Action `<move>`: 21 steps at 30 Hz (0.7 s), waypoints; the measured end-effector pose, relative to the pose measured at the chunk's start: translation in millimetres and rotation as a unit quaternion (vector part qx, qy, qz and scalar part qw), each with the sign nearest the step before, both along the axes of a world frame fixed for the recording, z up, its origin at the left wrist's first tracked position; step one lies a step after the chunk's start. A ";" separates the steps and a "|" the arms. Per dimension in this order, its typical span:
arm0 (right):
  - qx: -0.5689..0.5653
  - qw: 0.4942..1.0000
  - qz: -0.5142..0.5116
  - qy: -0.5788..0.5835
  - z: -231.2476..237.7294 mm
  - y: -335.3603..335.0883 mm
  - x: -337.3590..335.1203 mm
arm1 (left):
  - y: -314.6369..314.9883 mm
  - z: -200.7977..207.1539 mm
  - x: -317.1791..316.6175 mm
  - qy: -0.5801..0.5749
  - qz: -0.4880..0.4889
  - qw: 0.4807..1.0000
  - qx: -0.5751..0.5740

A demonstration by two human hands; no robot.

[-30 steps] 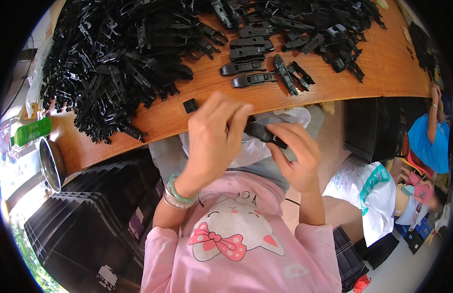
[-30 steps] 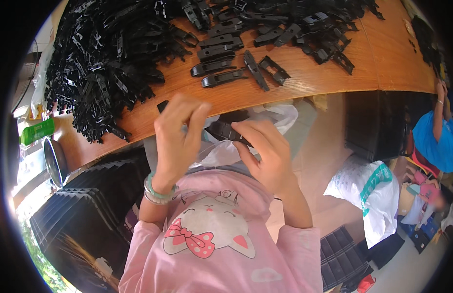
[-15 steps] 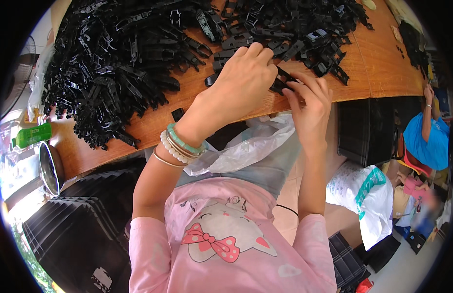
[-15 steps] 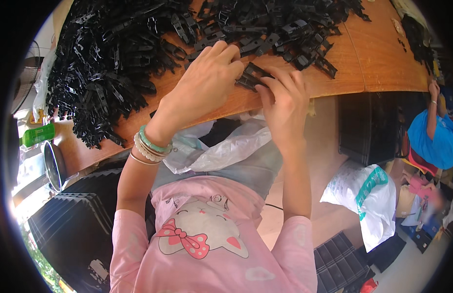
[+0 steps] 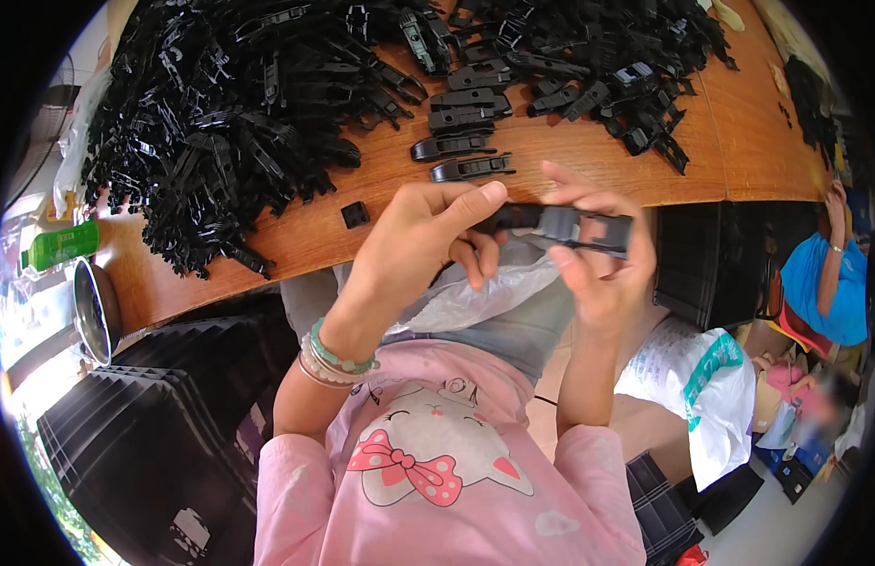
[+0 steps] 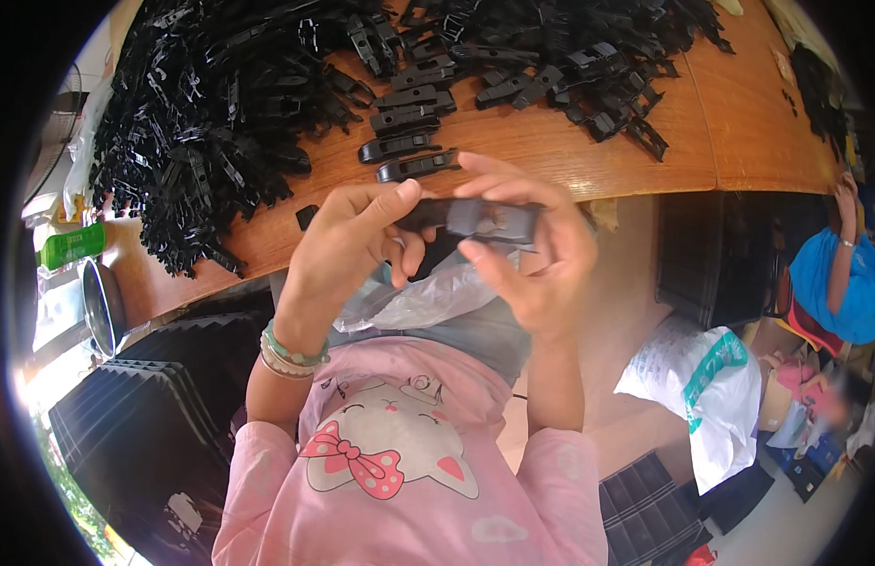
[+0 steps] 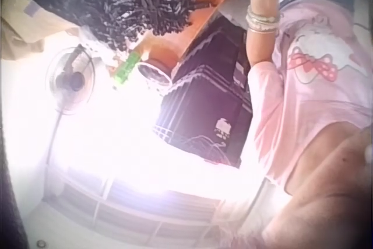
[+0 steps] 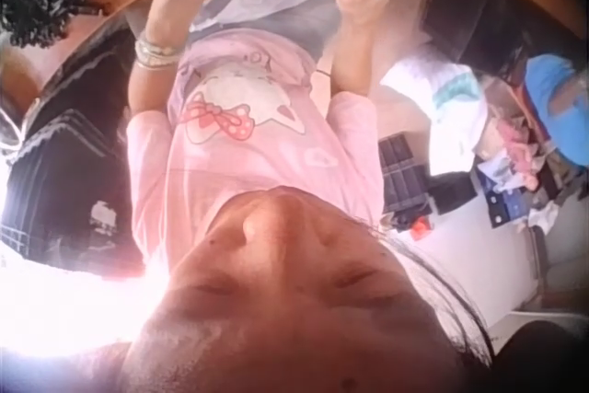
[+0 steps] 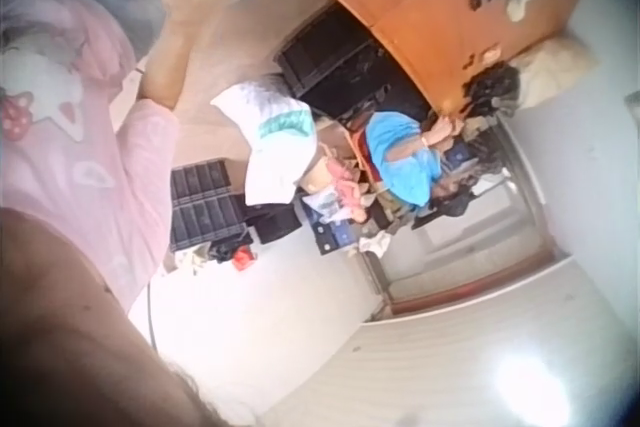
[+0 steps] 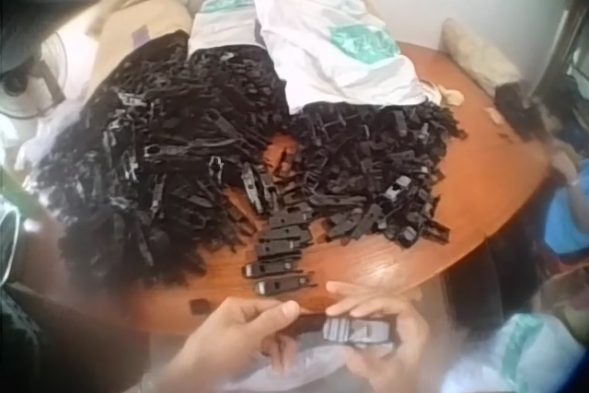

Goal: The person assembles plastic components by fitting small plastic clips into larger plastic parts by hand and placing the assembled pieces on the table.

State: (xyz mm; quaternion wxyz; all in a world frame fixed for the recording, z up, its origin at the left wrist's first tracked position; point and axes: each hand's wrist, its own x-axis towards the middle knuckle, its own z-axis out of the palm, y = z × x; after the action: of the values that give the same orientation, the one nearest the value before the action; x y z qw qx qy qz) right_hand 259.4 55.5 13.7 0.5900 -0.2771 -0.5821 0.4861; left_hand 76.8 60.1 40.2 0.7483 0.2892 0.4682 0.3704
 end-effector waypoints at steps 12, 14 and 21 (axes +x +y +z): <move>-0.027 0.988 -0.027 -0.149 -7.7 -11.3 -11.0 | -17.1 -8.0 -4.1 -0.027 0.018 0.993 -0.112; 0.018 0.979 -0.053 -0.198 -8.5 -9.8 -10.5 | -20.9 -8.3 -5.1 -0.029 0.009 0.995 -0.091; -0.007 0.973 -0.049 -0.225 -11.9 -15.4 -9.4 | -32.6 -20.1 -5.9 -0.031 0.014 0.997 -0.072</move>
State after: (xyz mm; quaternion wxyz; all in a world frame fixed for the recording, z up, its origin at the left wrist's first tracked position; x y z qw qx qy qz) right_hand 250.0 40.1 1.8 0.4649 -0.4116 -0.6824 0.3857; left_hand 70.9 27.4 20.1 0.7759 0.2160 0.4747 0.3549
